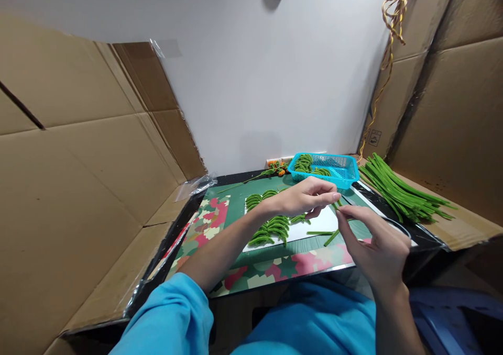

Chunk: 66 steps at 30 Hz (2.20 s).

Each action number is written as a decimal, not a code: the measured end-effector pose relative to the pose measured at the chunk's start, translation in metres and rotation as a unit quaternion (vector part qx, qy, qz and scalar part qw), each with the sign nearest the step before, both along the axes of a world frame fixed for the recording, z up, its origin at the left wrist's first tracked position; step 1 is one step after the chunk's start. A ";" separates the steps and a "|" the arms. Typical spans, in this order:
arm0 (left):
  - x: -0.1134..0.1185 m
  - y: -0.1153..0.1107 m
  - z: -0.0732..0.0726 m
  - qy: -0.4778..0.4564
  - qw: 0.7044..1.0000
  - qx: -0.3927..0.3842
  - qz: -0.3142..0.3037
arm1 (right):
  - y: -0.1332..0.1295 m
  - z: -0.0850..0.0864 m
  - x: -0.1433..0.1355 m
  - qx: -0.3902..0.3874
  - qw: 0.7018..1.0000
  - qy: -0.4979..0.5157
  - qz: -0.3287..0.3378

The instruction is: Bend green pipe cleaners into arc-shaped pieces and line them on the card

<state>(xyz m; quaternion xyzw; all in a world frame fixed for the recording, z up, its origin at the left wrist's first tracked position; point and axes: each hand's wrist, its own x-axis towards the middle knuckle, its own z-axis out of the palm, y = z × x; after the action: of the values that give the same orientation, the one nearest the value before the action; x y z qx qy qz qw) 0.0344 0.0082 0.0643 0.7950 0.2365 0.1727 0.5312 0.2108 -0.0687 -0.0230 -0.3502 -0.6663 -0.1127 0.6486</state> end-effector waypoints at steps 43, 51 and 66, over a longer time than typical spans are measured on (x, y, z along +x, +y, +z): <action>0.002 -0.001 0.000 0.045 0.983 0.175 0.045 | 0.008 -0.011 0.000 0.020 0.998 -0.052 -0.026; 0.003 -0.003 0.004 0.064 0.970 0.230 0.046 | 0.009 -0.010 -0.003 0.038 0.996 -0.071 -0.047; 0.001 -0.011 0.010 0.023 0.993 0.101 0.048 | 0.014 -0.019 -0.002 -0.016 0.999 0.029 -0.026</action>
<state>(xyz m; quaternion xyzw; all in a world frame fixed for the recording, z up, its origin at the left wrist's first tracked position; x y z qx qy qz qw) 0.0356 -0.0026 0.0740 0.8362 0.2679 0.2021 0.4337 0.2085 -0.0543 -0.0418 -0.3810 -0.6397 -0.1086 0.6586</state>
